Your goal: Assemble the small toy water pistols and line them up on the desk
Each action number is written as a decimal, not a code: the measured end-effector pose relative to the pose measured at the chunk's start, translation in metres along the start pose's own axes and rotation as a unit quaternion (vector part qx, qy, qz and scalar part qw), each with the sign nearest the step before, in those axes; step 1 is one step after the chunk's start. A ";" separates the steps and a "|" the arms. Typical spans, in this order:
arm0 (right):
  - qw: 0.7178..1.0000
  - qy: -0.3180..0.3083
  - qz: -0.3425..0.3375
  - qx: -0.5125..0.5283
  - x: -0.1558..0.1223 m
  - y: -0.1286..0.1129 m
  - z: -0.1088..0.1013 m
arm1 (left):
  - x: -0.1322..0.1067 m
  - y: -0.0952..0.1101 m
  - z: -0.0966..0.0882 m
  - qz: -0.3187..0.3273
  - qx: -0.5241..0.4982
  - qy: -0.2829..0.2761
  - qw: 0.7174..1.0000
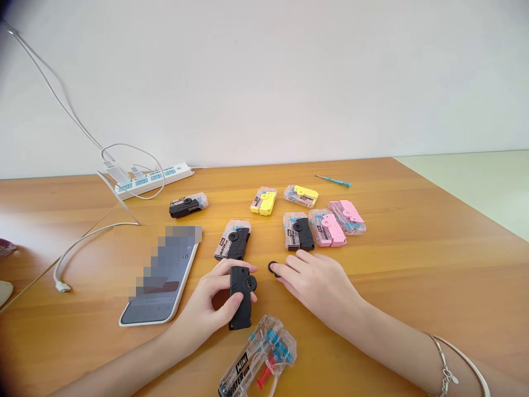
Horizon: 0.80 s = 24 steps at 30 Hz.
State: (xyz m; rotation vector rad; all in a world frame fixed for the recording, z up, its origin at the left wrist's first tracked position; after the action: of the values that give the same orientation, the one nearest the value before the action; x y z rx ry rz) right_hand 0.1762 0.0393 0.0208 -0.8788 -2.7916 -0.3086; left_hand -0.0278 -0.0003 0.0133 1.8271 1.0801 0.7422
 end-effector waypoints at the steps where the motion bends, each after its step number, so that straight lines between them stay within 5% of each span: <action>1: 1.000 0.001 0.000 -0.002 -0.002 0.001 0.003 | 0.000 0.000 0.000 -0.001 0.001 -0.002 1.000; 12: 0.990 -0.089 0.007 0.106 -0.003 0.012 0.007 | -0.003 0.000 0.000 -0.011 -0.012 -0.011 1.000; 24: 0.983 -0.109 0.105 0.100 -0.007 0.021 0.013 | -0.002 0.003 0.000 -0.008 -0.008 -0.003 1.000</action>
State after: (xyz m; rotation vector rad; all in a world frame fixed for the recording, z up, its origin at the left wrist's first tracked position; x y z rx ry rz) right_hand 0.1925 0.0555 0.0095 -1.2077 -2.8219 0.1073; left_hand -0.0276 -0.0028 0.0164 1.8042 1.0799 0.7344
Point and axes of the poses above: each hand's wrist, its own x-axis towards the middle knuckle, its own z-axis out of the palm, y = z × x, the point moved 1 cm from there along x, towards the middle knuckle, and after that the axes turned 12 degrees about -y, right-handed, at the moved point
